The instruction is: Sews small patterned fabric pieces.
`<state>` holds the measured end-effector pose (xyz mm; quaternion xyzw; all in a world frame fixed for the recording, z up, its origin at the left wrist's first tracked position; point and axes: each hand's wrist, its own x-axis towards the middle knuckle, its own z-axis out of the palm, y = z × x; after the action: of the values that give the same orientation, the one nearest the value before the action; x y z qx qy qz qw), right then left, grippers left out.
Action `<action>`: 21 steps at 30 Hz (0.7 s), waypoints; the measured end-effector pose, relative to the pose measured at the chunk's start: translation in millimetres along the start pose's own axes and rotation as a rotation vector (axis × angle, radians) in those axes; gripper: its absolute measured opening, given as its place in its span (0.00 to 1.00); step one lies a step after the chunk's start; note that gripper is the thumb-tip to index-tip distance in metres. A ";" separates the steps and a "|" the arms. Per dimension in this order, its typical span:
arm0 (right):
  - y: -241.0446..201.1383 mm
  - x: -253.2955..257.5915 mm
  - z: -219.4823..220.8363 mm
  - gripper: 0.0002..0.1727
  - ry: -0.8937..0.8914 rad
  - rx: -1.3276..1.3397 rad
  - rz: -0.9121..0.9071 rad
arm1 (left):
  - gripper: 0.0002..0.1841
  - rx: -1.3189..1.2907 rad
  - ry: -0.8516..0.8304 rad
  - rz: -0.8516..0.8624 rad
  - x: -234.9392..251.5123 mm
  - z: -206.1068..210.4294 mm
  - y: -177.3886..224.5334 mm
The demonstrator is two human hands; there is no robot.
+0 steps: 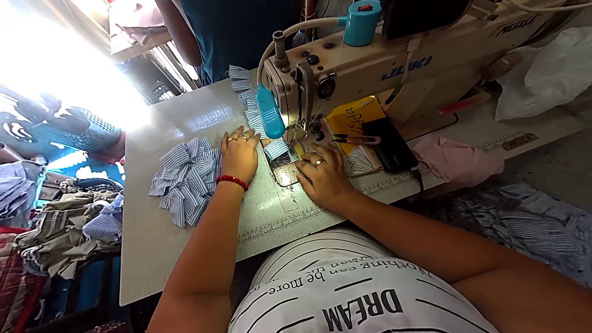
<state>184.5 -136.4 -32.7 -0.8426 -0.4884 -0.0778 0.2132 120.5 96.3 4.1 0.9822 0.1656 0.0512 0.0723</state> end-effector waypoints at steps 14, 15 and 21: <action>0.7 -1.6 1.8 0.18 0.047 0.079 -0.025 | 0.20 -0.009 0.059 -0.334 -82.2 -35.4 -52.3; 0.4 -1.7 1.0 0.18 0.052 0.080 -0.021 | 0.17 -0.012 0.079 -0.334 -83.5 -34.9 -52.1; 2.2 -3.7 0.3 0.17 0.123 0.114 -0.054 | 0.17 -0.085 0.336 -0.346 -97.0 -54.1 -37.1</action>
<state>184.4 -140.1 -34.9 -0.8092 -0.5004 -0.1071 0.2885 10.8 105.4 44.0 0.9130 0.3389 0.2075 0.0926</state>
